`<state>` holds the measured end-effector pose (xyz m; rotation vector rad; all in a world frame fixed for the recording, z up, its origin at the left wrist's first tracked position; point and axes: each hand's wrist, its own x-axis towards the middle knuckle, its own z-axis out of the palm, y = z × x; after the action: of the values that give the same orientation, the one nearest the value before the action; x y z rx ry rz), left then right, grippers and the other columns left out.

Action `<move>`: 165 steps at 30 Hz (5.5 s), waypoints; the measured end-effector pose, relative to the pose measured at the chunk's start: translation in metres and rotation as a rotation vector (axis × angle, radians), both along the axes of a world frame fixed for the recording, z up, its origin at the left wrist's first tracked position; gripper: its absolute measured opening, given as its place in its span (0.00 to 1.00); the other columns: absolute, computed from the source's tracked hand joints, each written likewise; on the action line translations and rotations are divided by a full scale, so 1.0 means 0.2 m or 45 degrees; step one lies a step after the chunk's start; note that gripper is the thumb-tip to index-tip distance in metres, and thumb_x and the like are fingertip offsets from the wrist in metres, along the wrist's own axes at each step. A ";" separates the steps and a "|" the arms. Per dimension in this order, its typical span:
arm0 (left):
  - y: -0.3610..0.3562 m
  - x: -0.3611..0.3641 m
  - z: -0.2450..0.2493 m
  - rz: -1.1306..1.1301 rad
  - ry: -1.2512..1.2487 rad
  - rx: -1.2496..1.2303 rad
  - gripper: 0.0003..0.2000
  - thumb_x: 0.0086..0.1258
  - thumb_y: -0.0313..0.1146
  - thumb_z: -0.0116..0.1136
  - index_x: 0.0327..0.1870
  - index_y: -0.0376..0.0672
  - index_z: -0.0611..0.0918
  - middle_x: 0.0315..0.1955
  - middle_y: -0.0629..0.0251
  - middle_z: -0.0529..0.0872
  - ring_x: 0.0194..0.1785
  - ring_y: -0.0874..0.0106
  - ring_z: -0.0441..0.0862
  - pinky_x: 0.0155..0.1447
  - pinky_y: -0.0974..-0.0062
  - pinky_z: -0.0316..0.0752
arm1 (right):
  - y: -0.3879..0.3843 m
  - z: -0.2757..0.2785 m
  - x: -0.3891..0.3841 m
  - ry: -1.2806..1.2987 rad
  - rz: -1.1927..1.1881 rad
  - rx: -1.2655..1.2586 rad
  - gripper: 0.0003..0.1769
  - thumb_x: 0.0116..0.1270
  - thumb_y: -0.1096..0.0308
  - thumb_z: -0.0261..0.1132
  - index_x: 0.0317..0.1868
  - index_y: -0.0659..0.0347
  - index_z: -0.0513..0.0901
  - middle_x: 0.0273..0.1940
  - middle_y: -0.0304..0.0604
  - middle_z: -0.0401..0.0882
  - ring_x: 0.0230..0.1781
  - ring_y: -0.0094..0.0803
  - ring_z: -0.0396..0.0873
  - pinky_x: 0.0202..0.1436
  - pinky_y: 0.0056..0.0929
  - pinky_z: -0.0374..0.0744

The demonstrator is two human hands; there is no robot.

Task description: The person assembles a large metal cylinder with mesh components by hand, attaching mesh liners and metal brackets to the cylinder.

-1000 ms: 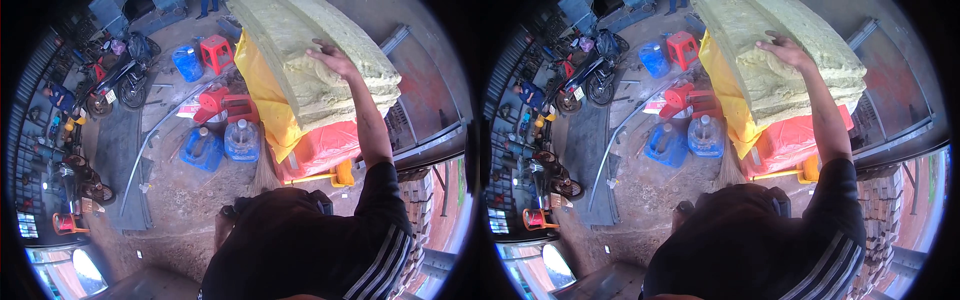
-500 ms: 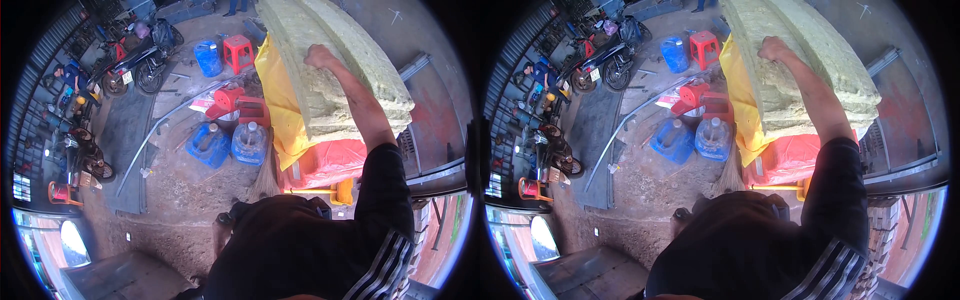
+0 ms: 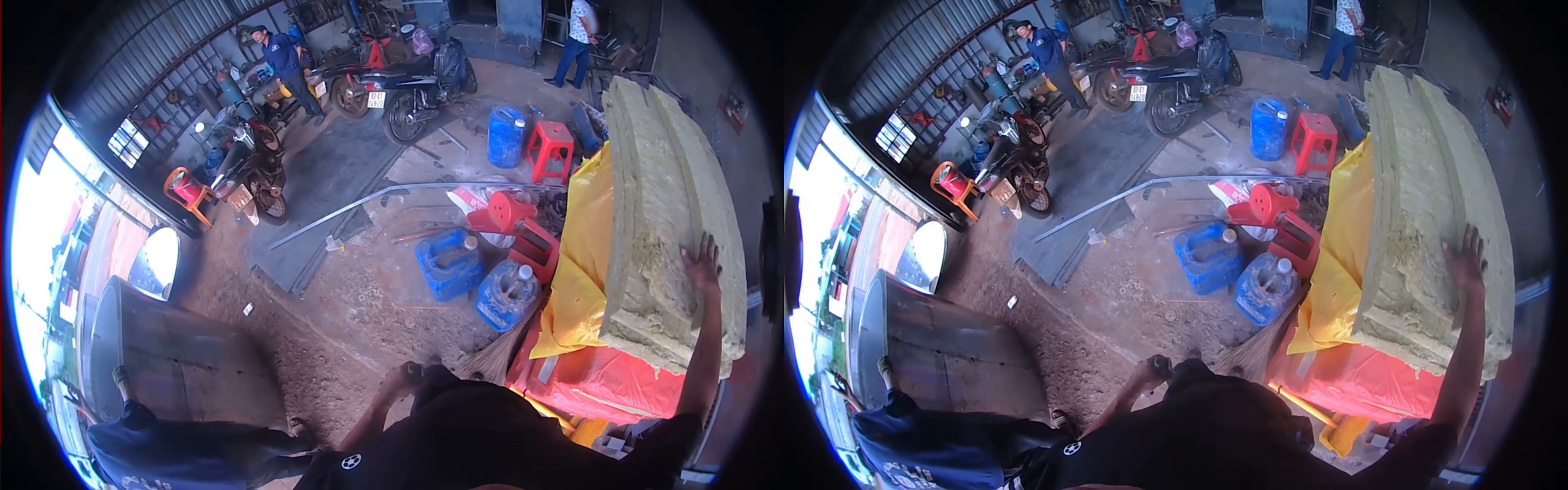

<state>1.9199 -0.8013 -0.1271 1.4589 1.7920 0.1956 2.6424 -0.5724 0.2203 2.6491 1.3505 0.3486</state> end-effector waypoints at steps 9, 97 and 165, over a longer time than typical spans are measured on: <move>-0.02 0.05 -0.01 0.123 -0.055 0.000 0.20 0.60 0.48 0.71 0.50 0.48 0.85 0.44 0.55 0.90 0.52 0.54 0.88 0.54 0.59 0.82 | -0.02 -0.05 0.43 0.013 0.133 0.114 0.45 0.74 0.46 0.61 0.80 0.65 0.59 0.79 0.62 0.59 0.78 0.56 0.62 0.79 0.49 0.65; -1.32 0.14 -0.31 1.164 -0.168 -0.322 0.19 0.43 0.37 0.78 0.39 0.43 0.89 0.35 0.52 0.91 0.40 0.57 0.90 0.45 0.57 0.83 | -0.50 -1.44 -1.94 1.437 1.470 -0.893 0.25 0.74 0.62 0.66 0.64 0.71 0.79 0.53 0.62 0.86 0.55 0.47 0.86 0.60 0.40 0.80; -0.35 -0.10 -0.54 0.006 -0.267 -0.271 0.06 0.63 0.37 0.69 0.35 0.46 0.87 0.28 0.68 0.87 0.35 0.71 0.86 0.38 0.66 0.78 | -0.86 -1.07 -0.89 2.804 -0.350 1.481 0.32 0.68 0.53 0.75 0.67 0.52 0.73 0.60 0.44 0.79 0.64 0.38 0.75 0.71 0.45 0.73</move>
<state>1.8990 -0.8712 -0.2341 1.2364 1.5952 0.1494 2.4639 -0.7445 0.0065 -0.9958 -0.1301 1.1229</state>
